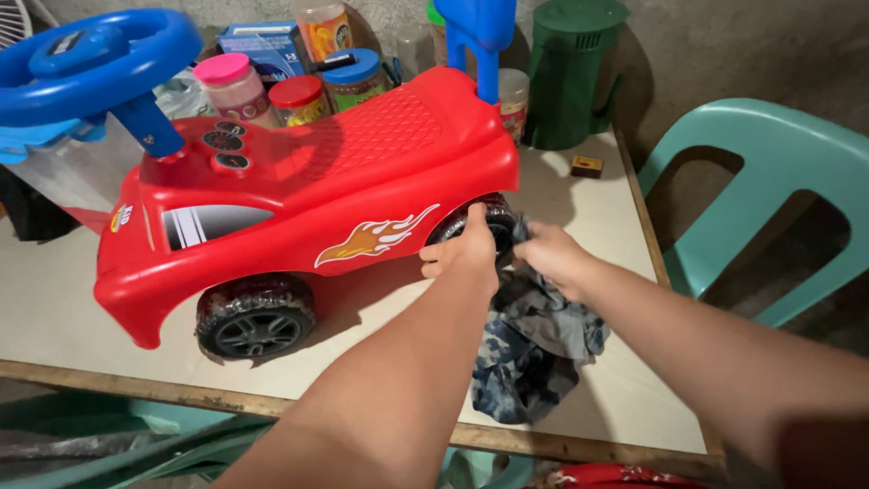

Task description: The person wipes the exterior of a red toy car with a cloth. They clean the body, wheels, steering wheel, and seat of the toy car, which is placed on a table.

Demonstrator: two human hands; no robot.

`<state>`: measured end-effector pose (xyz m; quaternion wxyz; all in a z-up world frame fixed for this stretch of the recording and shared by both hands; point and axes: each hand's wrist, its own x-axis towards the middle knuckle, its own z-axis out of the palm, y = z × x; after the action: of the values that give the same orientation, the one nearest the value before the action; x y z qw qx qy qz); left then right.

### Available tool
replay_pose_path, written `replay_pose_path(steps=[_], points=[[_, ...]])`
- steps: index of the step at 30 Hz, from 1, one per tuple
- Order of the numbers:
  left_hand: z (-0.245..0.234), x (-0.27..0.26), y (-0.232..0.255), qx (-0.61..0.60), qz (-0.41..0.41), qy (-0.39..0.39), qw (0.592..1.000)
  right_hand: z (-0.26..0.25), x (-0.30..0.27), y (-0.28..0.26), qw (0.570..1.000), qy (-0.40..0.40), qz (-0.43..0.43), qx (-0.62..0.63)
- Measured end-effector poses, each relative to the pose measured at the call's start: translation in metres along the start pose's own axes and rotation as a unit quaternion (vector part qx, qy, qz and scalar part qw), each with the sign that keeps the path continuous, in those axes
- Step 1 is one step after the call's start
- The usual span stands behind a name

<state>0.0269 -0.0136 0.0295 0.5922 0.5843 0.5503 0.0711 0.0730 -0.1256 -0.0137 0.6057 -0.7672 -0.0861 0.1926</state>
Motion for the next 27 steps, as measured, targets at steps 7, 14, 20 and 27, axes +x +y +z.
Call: replay_pose_path(steps=[7, 14, 20, 27], points=[[-0.022, -0.007, 0.013, -0.005, -0.043, -0.073, 0.996, 0.005, 0.026, -0.018, 0.999, 0.019, 0.01, -0.041], [-0.031, 0.014, -0.019, -0.035, -0.076, -0.146, 0.986, 0.034, -0.04, -0.021, 0.994, 0.09, -0.066, -0.015], [-0.039, 0.043, -0.053, -0.159, -0.046, -0.359, 0.918, 0.04, -0.055, 0.001, 0.93, 0.146, -0.259, -0.214], [-0.028, 0.021, -0.042, 0.063, -0.033, -0.032, 0.997, 0.008, -0.047, 0.01, 0.993, 0.022, 0.04, -0.105]])
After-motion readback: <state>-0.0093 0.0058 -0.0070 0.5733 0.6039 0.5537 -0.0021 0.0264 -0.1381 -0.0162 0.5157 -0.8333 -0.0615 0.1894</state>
